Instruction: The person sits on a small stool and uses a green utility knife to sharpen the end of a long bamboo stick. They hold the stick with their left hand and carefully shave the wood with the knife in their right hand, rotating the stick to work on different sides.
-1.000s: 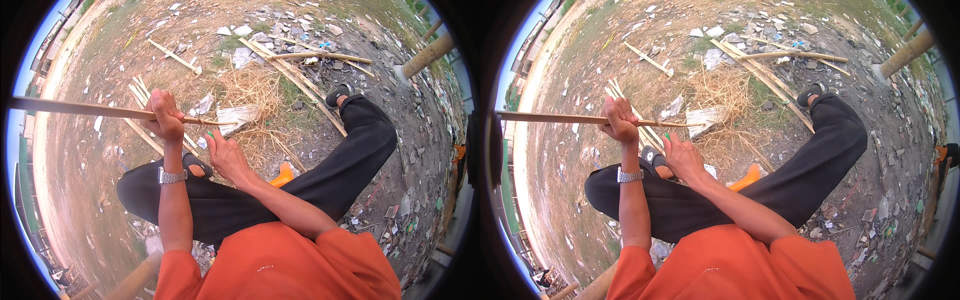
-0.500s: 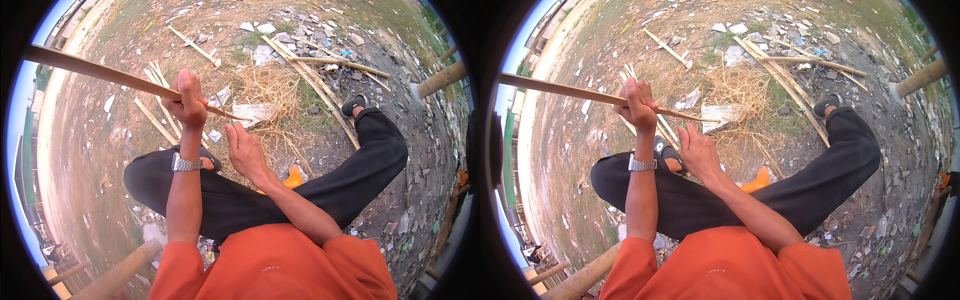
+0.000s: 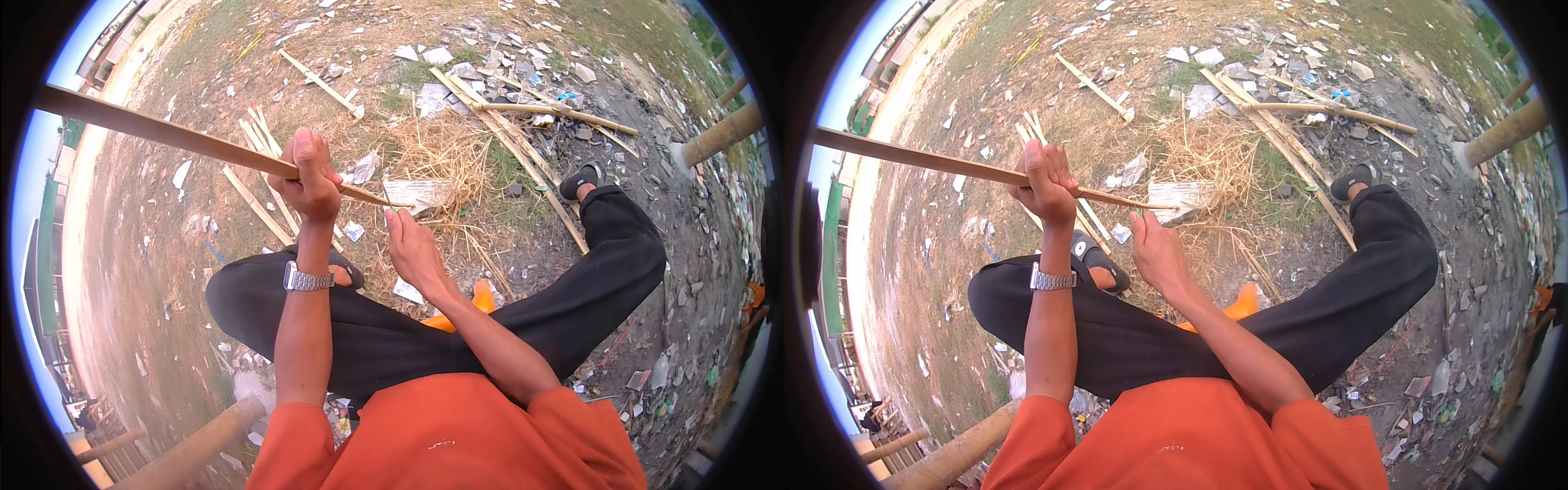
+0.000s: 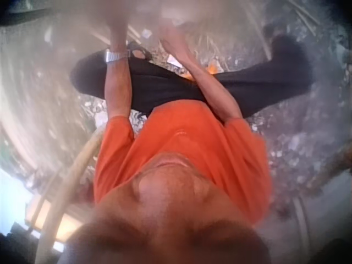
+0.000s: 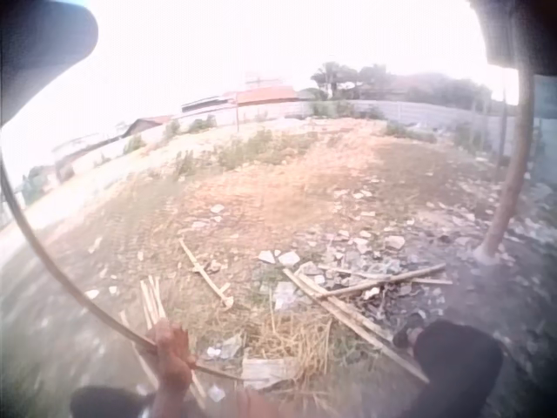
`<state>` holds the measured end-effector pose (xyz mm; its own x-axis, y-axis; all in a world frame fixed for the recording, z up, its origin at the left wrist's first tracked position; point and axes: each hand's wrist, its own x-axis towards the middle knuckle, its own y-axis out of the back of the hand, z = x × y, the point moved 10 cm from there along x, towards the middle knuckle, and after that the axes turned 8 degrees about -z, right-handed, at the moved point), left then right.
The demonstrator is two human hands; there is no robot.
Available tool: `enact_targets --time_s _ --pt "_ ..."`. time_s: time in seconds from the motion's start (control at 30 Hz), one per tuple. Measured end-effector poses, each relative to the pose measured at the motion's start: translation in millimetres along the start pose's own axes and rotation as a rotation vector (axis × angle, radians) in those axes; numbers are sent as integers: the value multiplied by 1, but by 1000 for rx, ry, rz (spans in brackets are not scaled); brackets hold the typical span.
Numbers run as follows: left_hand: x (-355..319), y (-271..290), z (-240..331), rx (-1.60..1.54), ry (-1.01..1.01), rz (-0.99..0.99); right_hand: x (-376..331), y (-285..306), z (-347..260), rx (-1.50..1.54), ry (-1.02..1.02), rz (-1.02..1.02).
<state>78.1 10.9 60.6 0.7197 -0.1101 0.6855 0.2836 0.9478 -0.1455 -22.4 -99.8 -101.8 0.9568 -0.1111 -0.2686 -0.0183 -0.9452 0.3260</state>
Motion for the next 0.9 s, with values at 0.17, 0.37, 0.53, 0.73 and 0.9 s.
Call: enact_targets --time_s 0.17,0.37,0.53,0.73,0.9 --pt "0 -4 0 30 38 13 8 -10 23 -76 18 45" --pt "4 3 1 161 17 25 -2 -1 -39 30 111 32" --pt "5 21 -2 134 75 118 14 -2 -22 -66 101 82" --pt "0 5 -2 172 45 49 8 -9 -6 -35 96 112" --pt "-3 8 -5 262 12 1 2 9 -19 39 68 138"
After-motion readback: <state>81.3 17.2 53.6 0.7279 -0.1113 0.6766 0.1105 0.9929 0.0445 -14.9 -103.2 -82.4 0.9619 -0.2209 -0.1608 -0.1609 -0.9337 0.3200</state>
